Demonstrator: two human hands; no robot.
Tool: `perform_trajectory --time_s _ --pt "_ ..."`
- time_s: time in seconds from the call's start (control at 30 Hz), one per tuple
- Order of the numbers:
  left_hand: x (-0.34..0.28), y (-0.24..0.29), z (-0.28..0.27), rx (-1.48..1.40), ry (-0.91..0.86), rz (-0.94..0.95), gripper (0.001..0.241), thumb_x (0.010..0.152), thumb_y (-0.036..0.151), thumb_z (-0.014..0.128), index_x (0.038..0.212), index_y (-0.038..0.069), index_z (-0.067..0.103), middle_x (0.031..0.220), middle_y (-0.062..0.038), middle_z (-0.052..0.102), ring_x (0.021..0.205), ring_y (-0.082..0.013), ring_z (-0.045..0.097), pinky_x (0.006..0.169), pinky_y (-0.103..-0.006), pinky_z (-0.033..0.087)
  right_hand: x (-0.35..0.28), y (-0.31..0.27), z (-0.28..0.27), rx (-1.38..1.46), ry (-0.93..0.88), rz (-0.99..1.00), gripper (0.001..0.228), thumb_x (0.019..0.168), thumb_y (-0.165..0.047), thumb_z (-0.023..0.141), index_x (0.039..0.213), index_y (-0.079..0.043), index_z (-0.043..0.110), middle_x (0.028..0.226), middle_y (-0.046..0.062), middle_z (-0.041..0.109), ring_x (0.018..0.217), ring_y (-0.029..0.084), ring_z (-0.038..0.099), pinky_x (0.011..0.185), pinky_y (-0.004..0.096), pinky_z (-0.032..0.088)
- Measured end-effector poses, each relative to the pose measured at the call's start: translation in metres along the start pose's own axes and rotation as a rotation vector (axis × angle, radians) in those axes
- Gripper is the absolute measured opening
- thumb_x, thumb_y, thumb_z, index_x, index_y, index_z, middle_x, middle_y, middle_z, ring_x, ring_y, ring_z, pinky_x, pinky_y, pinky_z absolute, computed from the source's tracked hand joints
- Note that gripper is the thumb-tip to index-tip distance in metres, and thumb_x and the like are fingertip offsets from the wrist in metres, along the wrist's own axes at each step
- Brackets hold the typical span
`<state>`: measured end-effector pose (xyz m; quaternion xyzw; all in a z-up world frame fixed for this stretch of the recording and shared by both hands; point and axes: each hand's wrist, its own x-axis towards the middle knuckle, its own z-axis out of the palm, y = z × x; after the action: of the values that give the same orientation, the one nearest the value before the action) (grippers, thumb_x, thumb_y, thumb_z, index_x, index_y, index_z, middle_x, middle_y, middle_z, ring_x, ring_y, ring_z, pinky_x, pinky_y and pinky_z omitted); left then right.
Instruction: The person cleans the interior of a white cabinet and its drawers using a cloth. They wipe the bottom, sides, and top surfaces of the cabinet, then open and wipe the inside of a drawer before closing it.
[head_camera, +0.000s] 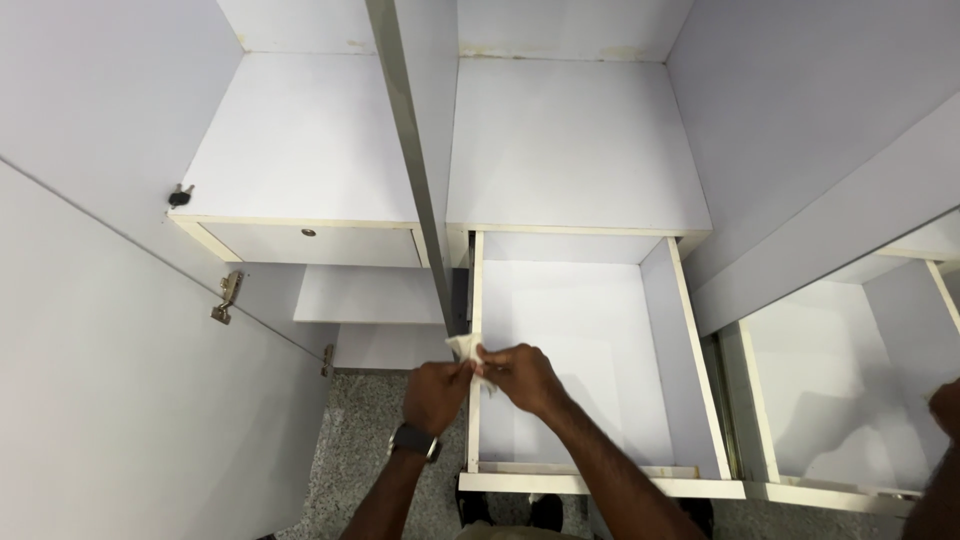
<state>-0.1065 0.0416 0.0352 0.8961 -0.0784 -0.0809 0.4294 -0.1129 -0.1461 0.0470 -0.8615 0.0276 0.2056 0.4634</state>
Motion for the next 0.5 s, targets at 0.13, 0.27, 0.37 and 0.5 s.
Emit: perform_trajectory --time_s 0.13,0.27,0.37,0.5 --pt "-0.037 -0.012 -0.004 0.075 -0.076 0.038 0.036 0.097 0.036 0.068 0.077 0.009 0.082 0.055 -0.010 0.069 0.042 -0.0193 0.060 0.046 -0.0347 0.043 -0.026 0.022 0.011 0.080 -0.064 -0.053 0.030 0.093 -0.029 0.071 0.120 -0.015 0.076 0.106 0.006 0.081 0.093 0.011 0.081 0.089 0.028 0.065" --pt "-0.068 -0.011 -0.013 0.003 -0.195 -0.062 0.028 0.090 0.036 0.074 0.083 0.010 0.084 0.059 -0.009 0.073 0.046 -0.0169 0.067 0.048 -0.0318 0.048 -0.059 0.011 0.013 0.091 -0.150 -0.038 0.027 0.089 -0.026 0.078 0.113 -0.013 0.079 0.106 0.006 0.081 0.094 0.012 0.080 0.090 0.028 0.064" --pt "-0.081 -0.019 -0.010 -0.159 -0.215 -0.207 0.026 0.086 0.032 0.080 0.087 0.007 0.084 0.066 -0.008 0.077 0.055 -0.0151 0.072 0.053 -0.0303 0.054 -0.082 -0.019 0.008 0.044 -0.147 0.006 0.030 0.087 -0.025 0.082 0.115 -0.013 0.078 0.106 0.006 0.080 0.095 0.013 0.079 0.089 0.029 0.064" --pt "-0.078 -0.031 -0.004 -0.372 -0.161 -0.300 0.030 0.083 0.026 0.083 0.101 0.004 0.077 0.085 -0.007 0.081 0.074 -0.0126 0.077 0.065 -0.0286 0.062 -0.086 -0.011 0.023 0.055 -0.086 -0.004 0.036 0.087 -0.023 0.082 0.121 -0.013 0.075 0.105 0.008 0.080 0.093 0.015 0.079 0.089 0.030 0.064"
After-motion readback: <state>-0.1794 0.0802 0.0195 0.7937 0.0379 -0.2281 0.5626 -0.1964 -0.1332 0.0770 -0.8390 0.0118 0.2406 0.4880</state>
